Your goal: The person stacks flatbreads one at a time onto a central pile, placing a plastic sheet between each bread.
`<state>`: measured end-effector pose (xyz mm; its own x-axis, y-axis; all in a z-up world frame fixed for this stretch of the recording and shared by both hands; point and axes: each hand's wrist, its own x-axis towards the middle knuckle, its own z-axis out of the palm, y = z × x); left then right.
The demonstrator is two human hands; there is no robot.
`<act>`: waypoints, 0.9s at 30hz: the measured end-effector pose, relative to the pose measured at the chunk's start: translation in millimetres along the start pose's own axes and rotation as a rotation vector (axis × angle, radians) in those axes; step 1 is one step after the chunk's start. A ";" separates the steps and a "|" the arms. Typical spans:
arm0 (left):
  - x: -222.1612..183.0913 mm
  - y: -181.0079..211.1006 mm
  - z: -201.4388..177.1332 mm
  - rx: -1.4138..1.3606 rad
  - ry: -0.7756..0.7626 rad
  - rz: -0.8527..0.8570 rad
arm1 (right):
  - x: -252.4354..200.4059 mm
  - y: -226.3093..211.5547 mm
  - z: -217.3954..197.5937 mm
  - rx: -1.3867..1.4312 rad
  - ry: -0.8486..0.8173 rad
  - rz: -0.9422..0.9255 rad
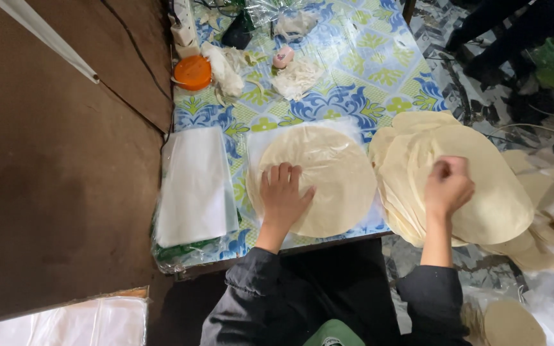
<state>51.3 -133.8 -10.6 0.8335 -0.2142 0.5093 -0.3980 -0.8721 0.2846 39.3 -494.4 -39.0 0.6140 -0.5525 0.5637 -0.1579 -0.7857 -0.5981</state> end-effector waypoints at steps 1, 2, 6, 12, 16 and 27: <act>0.4 0.6 -1.1 0.002 0.001 -0.001 | 2.0 8.6 1.0 0.002 -0.001 0.000; -0.1 0.6 -2.7 -0.003 -0.017 -0.001 | 3.9 16.5 3.0 0.127 0.081 0.037; -3.8 -2.2 5.6 0.013 -0.068 -0.007 | 2.9 34.2 11.2 0.356 0.264 0.091; -6.9 -2.9 12.1 -0.005 -0.066 -0.018 | 14.0 109.9 5.5 0.729 0.473 0.370; -8.0 -5.2 12.6 -0.032 -0.012 -0.008 | 9.7 74.8 -1.9 0.751 0.398 0.485; -4.0 -3.8 16.6 -0.010 -0.089 -0.045 | -2.8 17.2 1.6 -0.272 -0.290 -0.216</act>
<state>55.9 -136.9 -27.2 0.8812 -0.2134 0.4219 -0.3628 -0.8774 0.3139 36.1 -505.9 -51.8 0.8403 -0.2978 0.4529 -0.1761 -0.9402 -0.2915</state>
